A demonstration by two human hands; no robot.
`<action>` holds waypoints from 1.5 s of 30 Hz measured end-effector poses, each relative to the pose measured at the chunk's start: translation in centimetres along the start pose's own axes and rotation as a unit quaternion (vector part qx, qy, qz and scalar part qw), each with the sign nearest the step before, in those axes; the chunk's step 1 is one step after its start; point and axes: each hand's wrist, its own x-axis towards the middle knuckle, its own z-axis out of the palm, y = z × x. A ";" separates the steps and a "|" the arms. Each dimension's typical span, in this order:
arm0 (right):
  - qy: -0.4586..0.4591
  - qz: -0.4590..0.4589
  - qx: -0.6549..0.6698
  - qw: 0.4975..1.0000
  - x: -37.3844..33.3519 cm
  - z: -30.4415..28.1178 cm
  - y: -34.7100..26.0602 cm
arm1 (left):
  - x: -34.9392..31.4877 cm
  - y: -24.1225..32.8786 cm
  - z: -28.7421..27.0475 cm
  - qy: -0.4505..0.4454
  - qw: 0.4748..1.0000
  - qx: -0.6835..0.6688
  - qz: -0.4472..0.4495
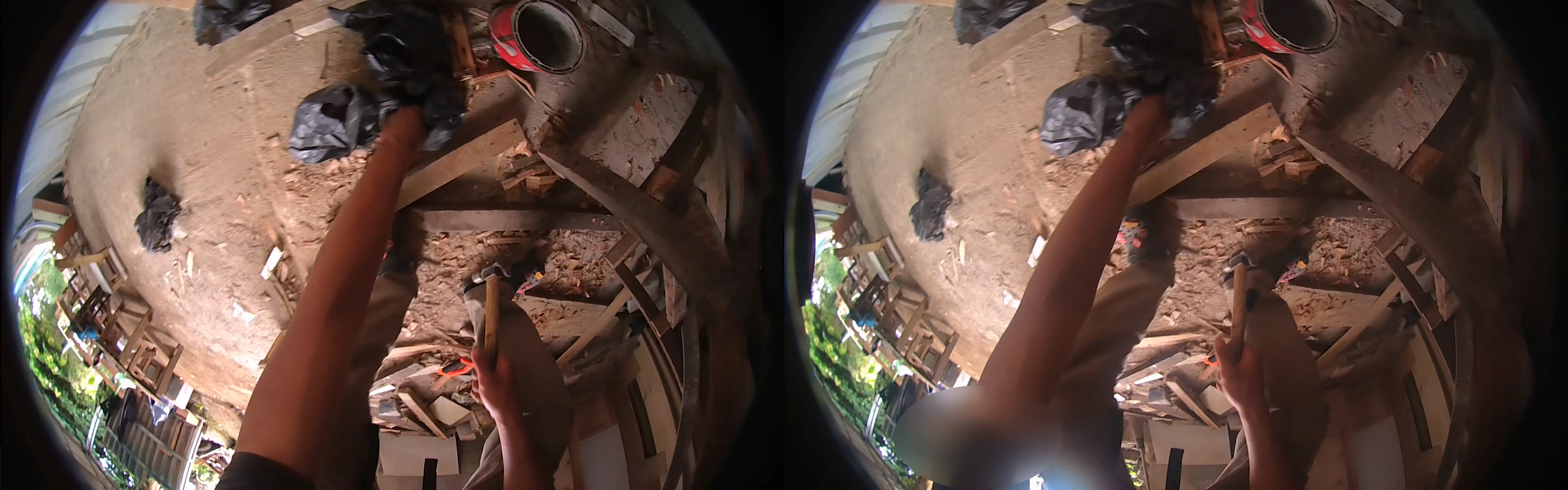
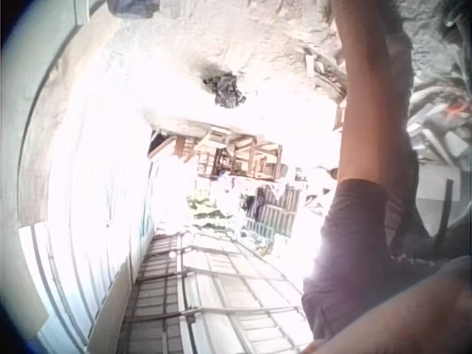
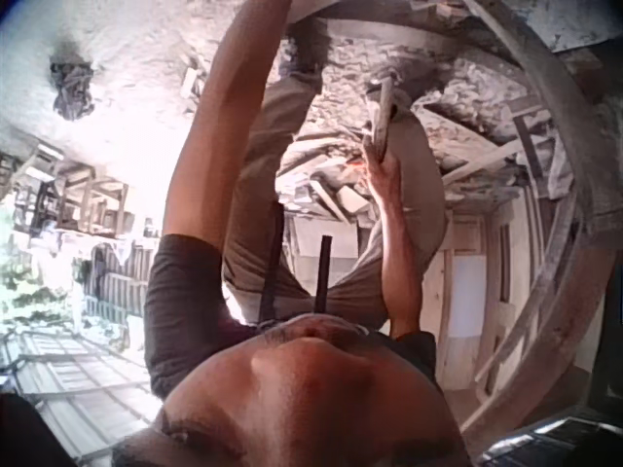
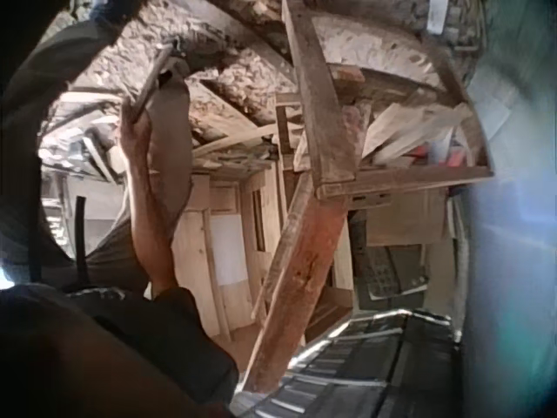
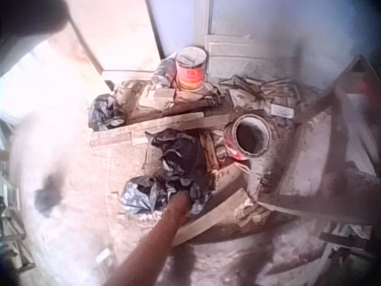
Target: The person uses a hammer to strike and pry apart a wooden frame structure, removing planks and debris. They then use a hand saw to cut a small piece of wood.
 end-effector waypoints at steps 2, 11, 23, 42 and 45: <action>-0.008 -0.052 -0.050 0.997 0.8 -1.1 0.8 | 3.0 -2.6 2.6 0.023 0.996 0.087 -0.022; -0.040 0.040 0.080 0.995 -0.8 -1.1 -4.2 | 1.4 -3.2 4.7 0.111 0.991 0.079 -0.014; -0.019 0.040 0.030 0.999 -0.6 1.0 -6.0 | 0.3 -3.1 3.5 0.050 0.996 0.030 0.068; 0.000 0.009 0.036 0.999 -0.2 0.2 -5.5 | -4.6 -1.8 2.2 0.153 0.976 -0.117 -0.106; 0.020 -0.031 0.034 0.999 -0.3 0.6 -4.6 | -7.5 -2.7 0.0 0.185 0.942 -0.269 -0.072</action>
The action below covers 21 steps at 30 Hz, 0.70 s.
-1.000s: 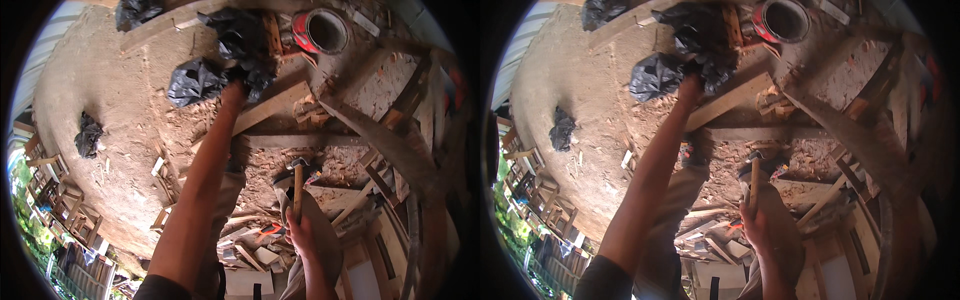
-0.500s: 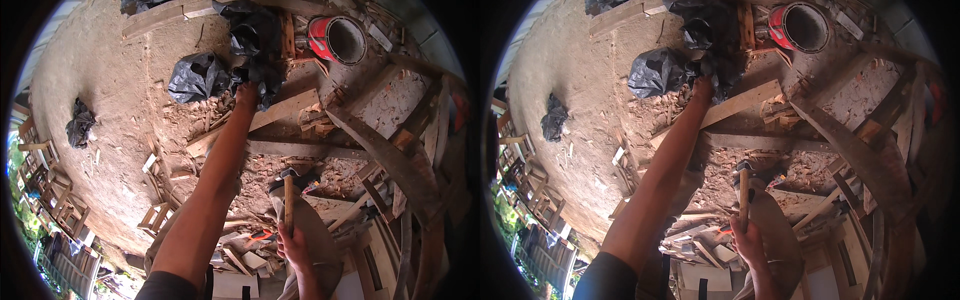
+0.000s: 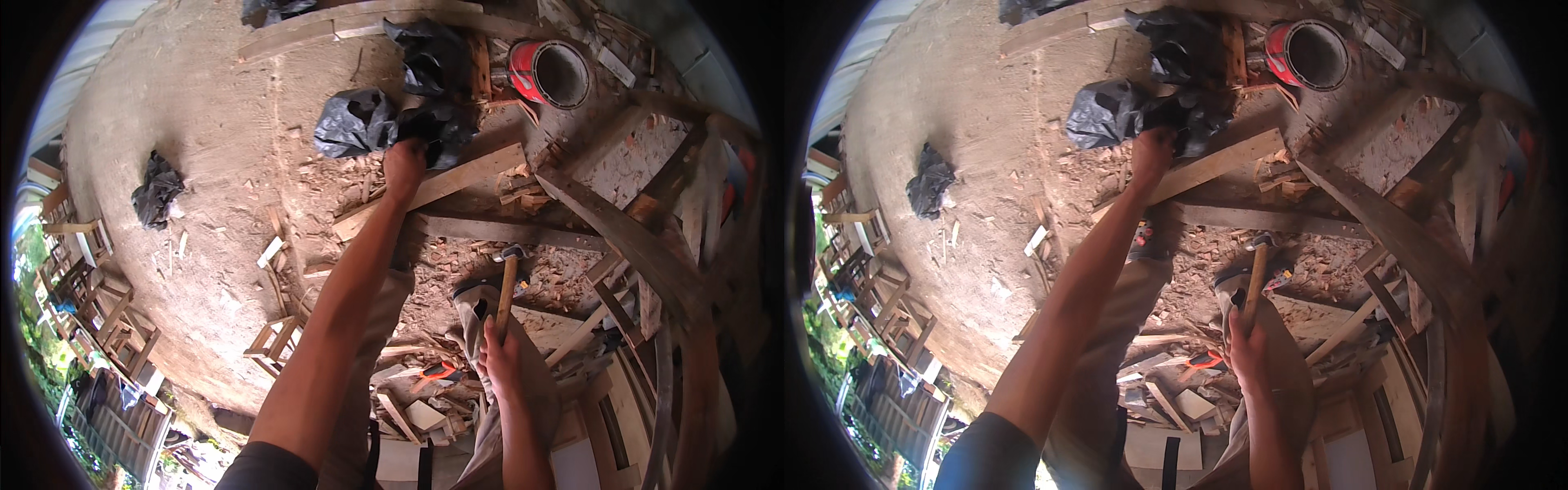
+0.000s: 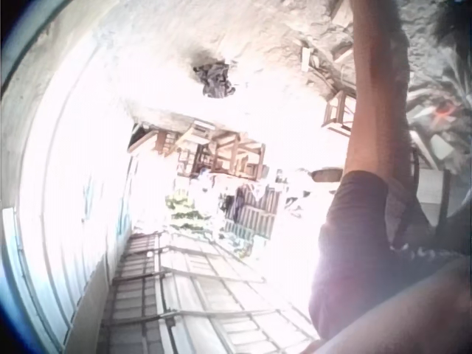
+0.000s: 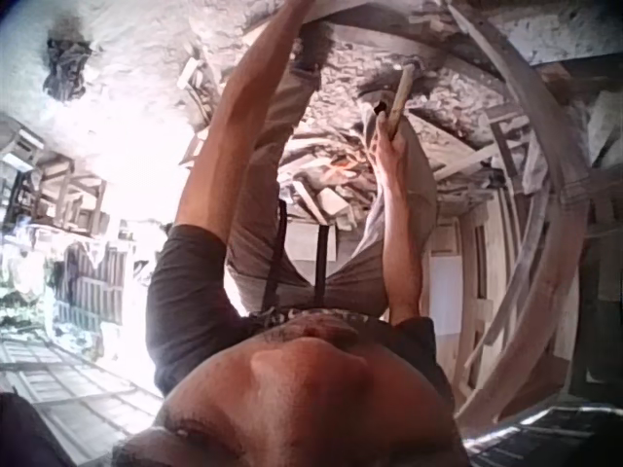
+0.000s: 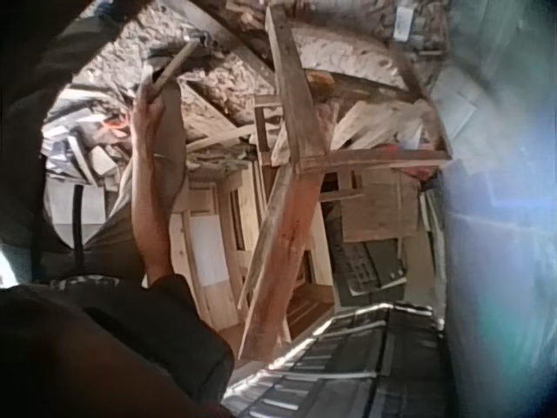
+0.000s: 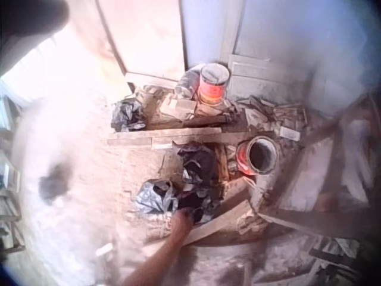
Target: The person uses a hammer to strike and pry apart a wooden frame structure, removing planks and debris. They then use a hand saw to cut a small piece of wood.
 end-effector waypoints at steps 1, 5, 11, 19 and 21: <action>0.006 -0.006 0.006 1.000 -0.6 0.6 -0.1 | -0.6 0.4 -1.1 0.017 0.999 -0.035 -0.004; 0.031 -0.007 0.027 0.999 -3.0 2.2 -0.1 | -4.1 4.1 -6.9 0.009 0.980 -0.190 -0.056; 0.016 -0.052 0.022 0.998 -10.5 5.1 0.0 | -9.2 10.0 -15.7 -0.028 0.930 -0.361 -0.060; -0.115 -0.142 0.243 0.953 -32.0 6.0 -7.3 | -18.0 20.8 -28.6 -0.090 0.876 -0.460 -0.115; -0.150 -0.172 0.266 0.936 -38.7 4.0 -9.9 | -19.7 22.5 -30.0 -0.081 0.879 -0.456 -0.109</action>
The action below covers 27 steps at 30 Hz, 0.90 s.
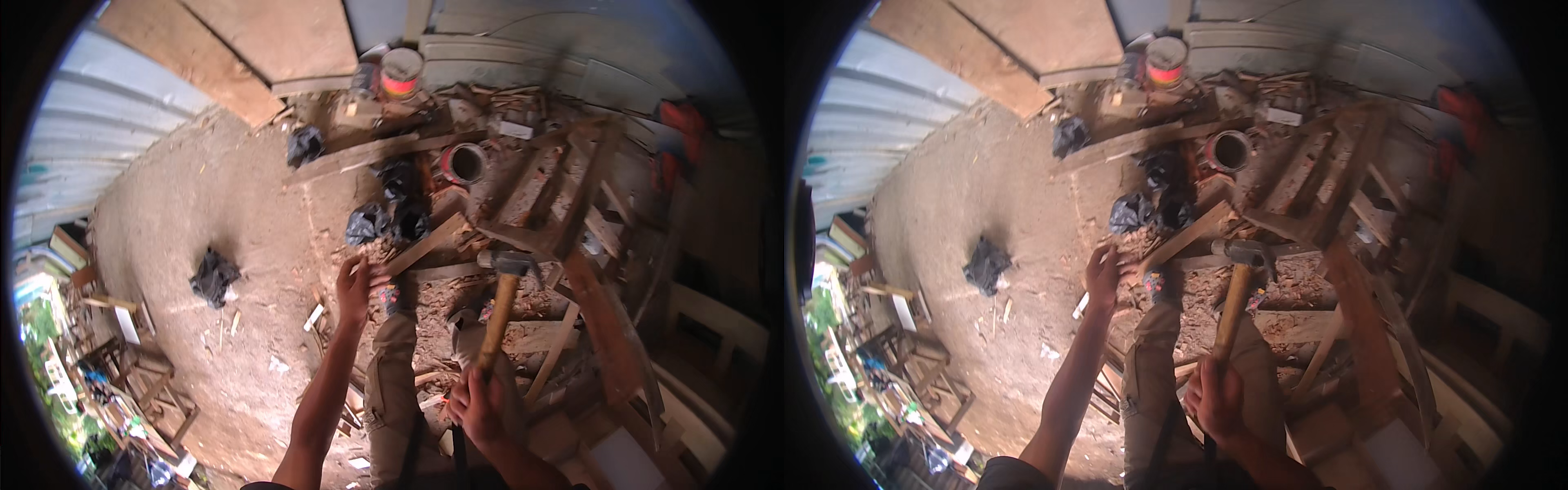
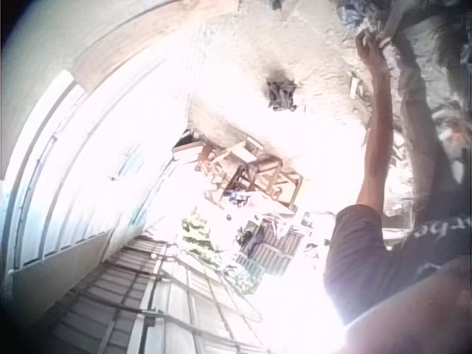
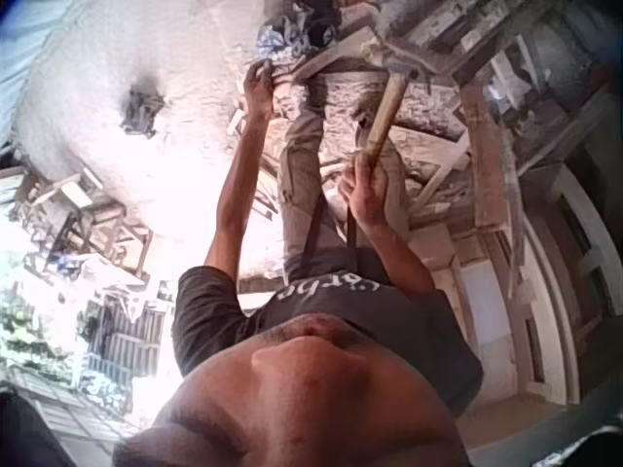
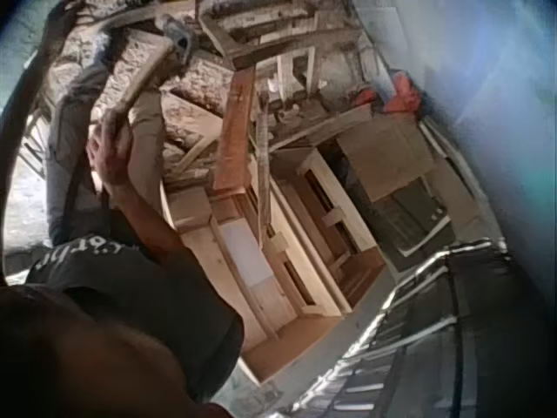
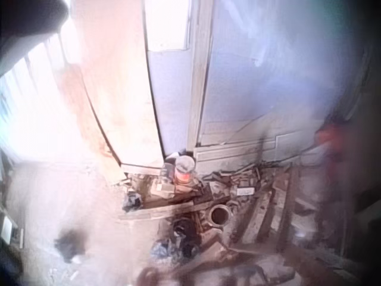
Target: The person uses a hammer to strike and pry apart a wooden frame structure, removing planks and debris. They then use a hand saw to cut a small piece of wood.
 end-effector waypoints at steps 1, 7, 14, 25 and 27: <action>-0.015 -0.014 0.013 1.000 -2.5 0.6 -1.9 | -1.3 1.2 0.6 0.005 1.000 0.003 -0.009; -0.051 -0.219 -0.037 0.974 -12.7 -3.1 -9.4 | -6.3 6.2 5.5 -0.023 0.997 -0.057 -0.042; 0.041 -0.267 0.051 0.961 -14.7 -10.2 -16.8 | -11.1 10.2 17.0 -0.074 0.995 -0.062 -0.022; 0.183 -0.133 0.112 0.968 -2.0 -30.8 -19.0 | -10.5 3.2 43.0 -0.248 0.932 0.262 0.030; 0.189 -0.084 0.119 0.971 2.2 -35.2 -16.8 | -7.7 -0.4 47.1 -0.303 0.864 0.392 0.088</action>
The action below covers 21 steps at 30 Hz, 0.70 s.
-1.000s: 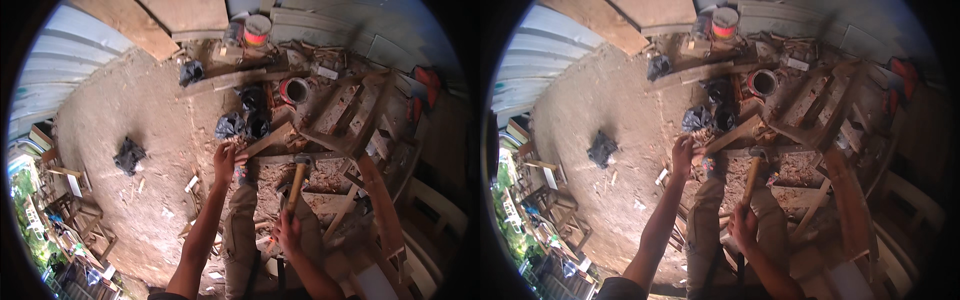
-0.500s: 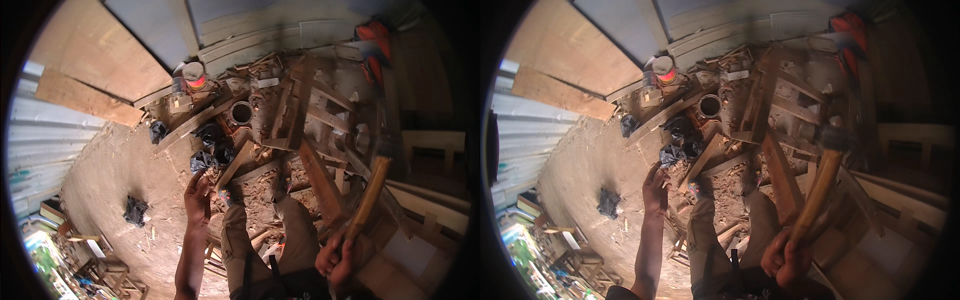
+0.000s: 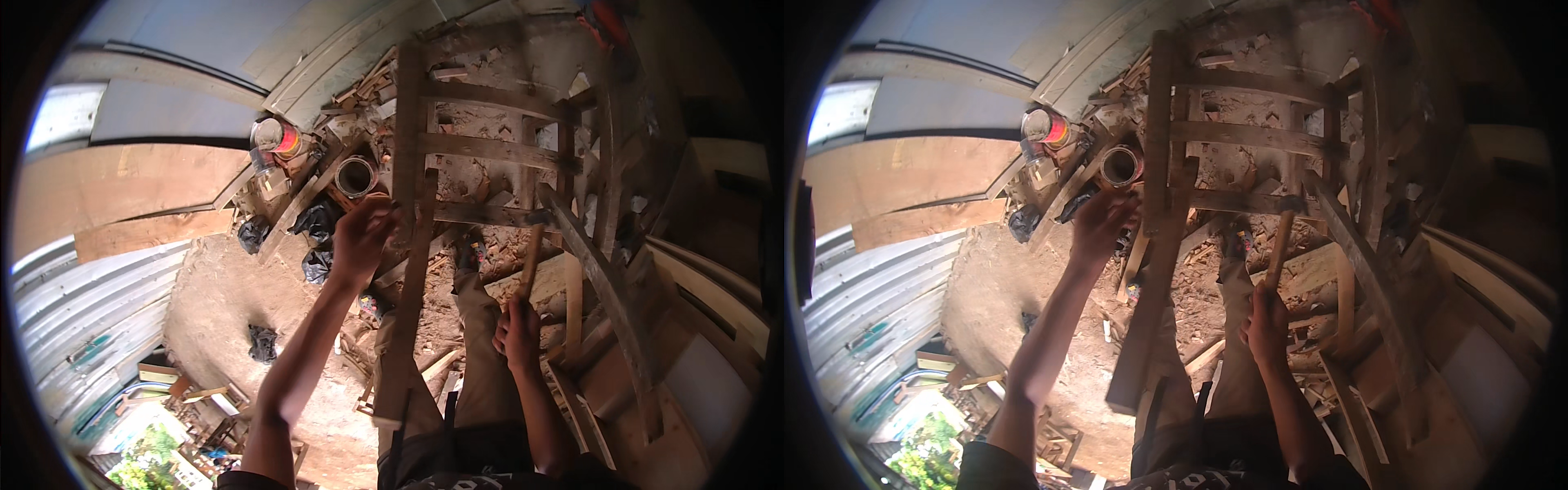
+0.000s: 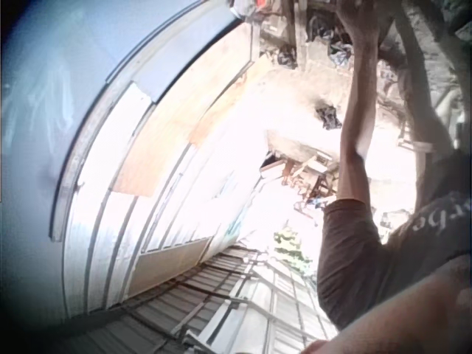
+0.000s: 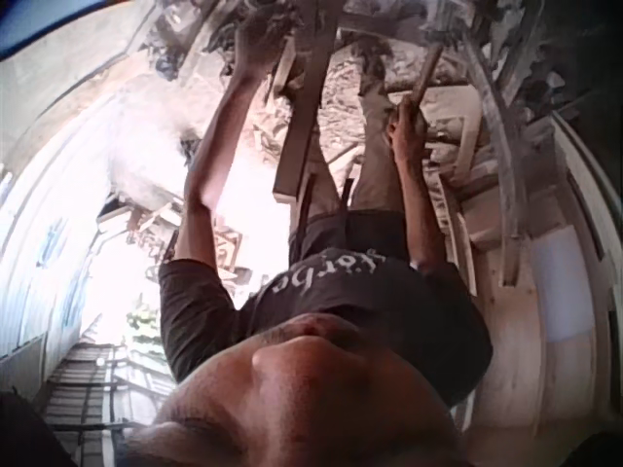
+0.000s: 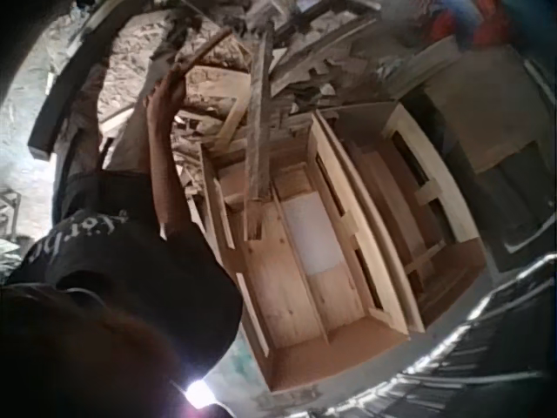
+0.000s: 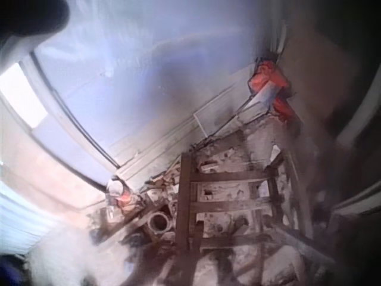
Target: The person uses a hammer to strike and pry apart a wooden frame structure, removing planks and debris. They then use a hand saw to cut a small piece of wood.
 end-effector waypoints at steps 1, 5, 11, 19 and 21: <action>-0.001 0.026 -0.006 1.000 2.4 -1.1 1.0 | 2.5 -1.9 0.9 -0.027 0.996 0.071 0.036; 0.025 0.117 -0.079 0.990 8.1 -4.8 4.6 | 10.5 -8.1 5.2 -0.076 0.955 0.276 0.080; 0.058 0.059 -0.287 0.955 10.6 -8.3 7.8 | 15.9 -11.9 11.9 -0.065 0.855 0.514 0.035; 0.052 -0.082 -0.490 0.866 12.9 -8.6 7.2 | 17.6 -20.2 11.4 -0.030 0.881 0.472 0.004; 0.040 -0.025 -0.501 0.864 13.3 -8.6 7.0 | 18.2 -20.8 11.1 -0.035 0.880 0.474 0.010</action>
